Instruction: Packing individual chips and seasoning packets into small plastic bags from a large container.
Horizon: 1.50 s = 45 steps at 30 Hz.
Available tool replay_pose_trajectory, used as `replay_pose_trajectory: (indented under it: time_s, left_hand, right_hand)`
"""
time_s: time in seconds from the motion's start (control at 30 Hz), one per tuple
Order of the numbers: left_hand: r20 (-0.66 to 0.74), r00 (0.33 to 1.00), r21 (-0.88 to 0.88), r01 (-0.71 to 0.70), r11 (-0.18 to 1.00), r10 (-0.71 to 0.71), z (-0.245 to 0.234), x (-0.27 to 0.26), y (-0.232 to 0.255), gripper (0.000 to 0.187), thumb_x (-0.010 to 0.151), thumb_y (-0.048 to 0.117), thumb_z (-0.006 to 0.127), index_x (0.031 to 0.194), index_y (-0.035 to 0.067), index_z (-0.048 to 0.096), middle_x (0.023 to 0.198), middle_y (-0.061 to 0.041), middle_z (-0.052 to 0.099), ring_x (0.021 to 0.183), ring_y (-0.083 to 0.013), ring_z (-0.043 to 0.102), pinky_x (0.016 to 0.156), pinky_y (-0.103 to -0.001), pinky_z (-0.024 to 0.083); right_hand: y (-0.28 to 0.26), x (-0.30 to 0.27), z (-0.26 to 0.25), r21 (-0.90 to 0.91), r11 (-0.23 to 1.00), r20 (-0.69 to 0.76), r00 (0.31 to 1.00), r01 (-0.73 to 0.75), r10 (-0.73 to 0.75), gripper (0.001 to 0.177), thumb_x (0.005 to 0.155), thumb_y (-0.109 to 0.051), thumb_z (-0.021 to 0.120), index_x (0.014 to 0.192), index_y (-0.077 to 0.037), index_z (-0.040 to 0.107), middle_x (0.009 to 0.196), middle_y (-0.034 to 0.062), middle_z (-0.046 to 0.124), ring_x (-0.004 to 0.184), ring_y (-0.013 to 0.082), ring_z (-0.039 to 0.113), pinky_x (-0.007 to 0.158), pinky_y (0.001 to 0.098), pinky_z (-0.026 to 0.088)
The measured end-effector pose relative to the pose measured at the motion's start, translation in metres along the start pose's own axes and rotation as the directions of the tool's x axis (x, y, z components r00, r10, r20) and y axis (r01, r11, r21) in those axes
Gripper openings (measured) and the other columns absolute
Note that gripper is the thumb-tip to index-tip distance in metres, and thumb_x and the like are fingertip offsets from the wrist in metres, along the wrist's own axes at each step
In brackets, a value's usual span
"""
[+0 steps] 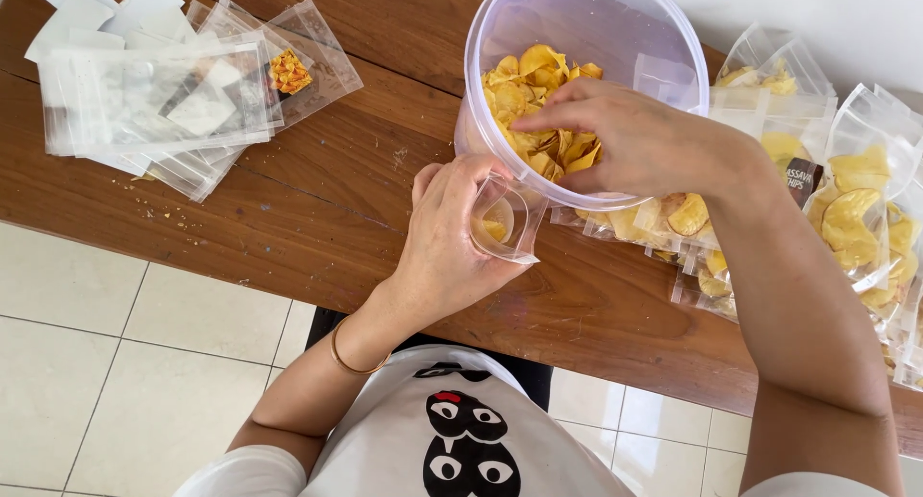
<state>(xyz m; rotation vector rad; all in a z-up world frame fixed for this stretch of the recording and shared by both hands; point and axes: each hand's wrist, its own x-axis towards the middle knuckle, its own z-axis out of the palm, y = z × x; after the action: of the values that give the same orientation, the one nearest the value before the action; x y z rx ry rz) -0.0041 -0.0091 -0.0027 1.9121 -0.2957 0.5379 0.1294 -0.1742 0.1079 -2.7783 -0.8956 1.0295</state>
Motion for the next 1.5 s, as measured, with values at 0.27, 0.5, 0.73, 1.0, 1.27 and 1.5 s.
replay_pose_trajectory:
  time_s: [0.27,0.5,0.73,1.0,1.27,1.5]
  left_hand:
    - [-0.03,0.999,0.041,-0.034,0.999,0.035,0.002,0.004,0.005,0.055,0.075,0.014,0.083,0.116,0.015,0.046,0.106,0.004,0.059,0.088,-0.0157,0.067,0.094,-0.039,0.036]
    - [-0.048,0.998,0.057,0.052,0.997,-0.049,0.004,0.0,0.007,0.063,0.07,0.017,0.082,0.121,0.011,0.046,0.104,-0.002,0.06,0.092,-0.0184,0.061,0.1,-0.041,0.039]
    - [-0.031,0.998,0.028,0.054,0.998,-0.053,0.0,-0.004,0.005,0.066,0.071,0.022,0.082,0.124,0.013,0.045,0.104,-0.002,0.058,0.095,-0.0176,0.06,0.1,-0.041,0.039]
    - [-0.078,0.997,0.07,-0.016,0.997,0.021,0.006,-0.006,0.005,0.074,0.068,0.027,0.089,0.125,0.017,0.044,0.118,0.001,0.059,0.104,-0.0165,0.062,0.102,-0.04,0.033]
    - [-0.134,0.987,0.159,-0.063,0.985,0.084,0.005,-0.006,0.011,0.064,0.079,0.033,0.085,0.125,0.012,0.045,0.113,0.002,0.058,0.1,-0.0193,0.062,0.096,-0.041,0.033]
    - [-0.167,0.955,0.259,-0.197,0.945,0.245,0.008,-0.004,0.03,0.046,0.091,0.031,0.075,0.12,0.008,0.049,0.114,-0.004,0.062,0.101,-0.0258,0.064,0.094,-0.044,0.036]
  right_hand:
    - [-0.002,0.002,0.007,0.042,0.991,-0.162,0.979,0.128,-0.12,0.014,0.087,-0.018,0.077,0.1,-0.016,0.081,0.102,-0.0007,0.077,0.093,0.0163,0.071,0.084,0.033,0.051]
    - [0.011,0.005,0.012,-0.002,0.999,-0.046,0.998,0.049,-0.049,0.016,0.089,-0.02,0.073,0.101,-0.019,0.083,0.108,-0.0002,0.064,0.1,0.0177,0.067,0.091,0.0339,0.049]
    - [0.004,-0.048,-0.011,0.049,0.998,-0.202,0.979,0.033,-0.022,0.019,0.098,-0.026,0.064,0.105,-0.015,0.079,0.11,0.0013,0.07,0.098,0.0157,0.065,0.092,0.0362,0.045]
    - [-0.057,-0.109,0.015,0.071,0.903,-0.66,0.699,0.424,-0.276,0.003,0.093,0.004,0.075,0.096,0.004,0.073,0.093,0.0134,0.066,0.079,0.0178,0.066,0.073,0.0257,0.052]
    - [-0.063,-0.11,0.027,-0.189,0.909,-0.666,0.632,0.372,-0.397,0.007,0.094,-0.011,0.08,0.095,-0.007,0.075,0.089,0.0058,0.065,0.083,0.018,0.06,0.088,0.0377,0.037]
    - [-0.069,-0.077,0.047,-0.356,0.913,-0.581,0.717,0.201,-0.385,0.011,0.088,-0.014,0.078,0.078,-0.019,0.077,0.081,0.0007,0.053,0.08,0.0226,0.056,0.085,0.0424,0.037]
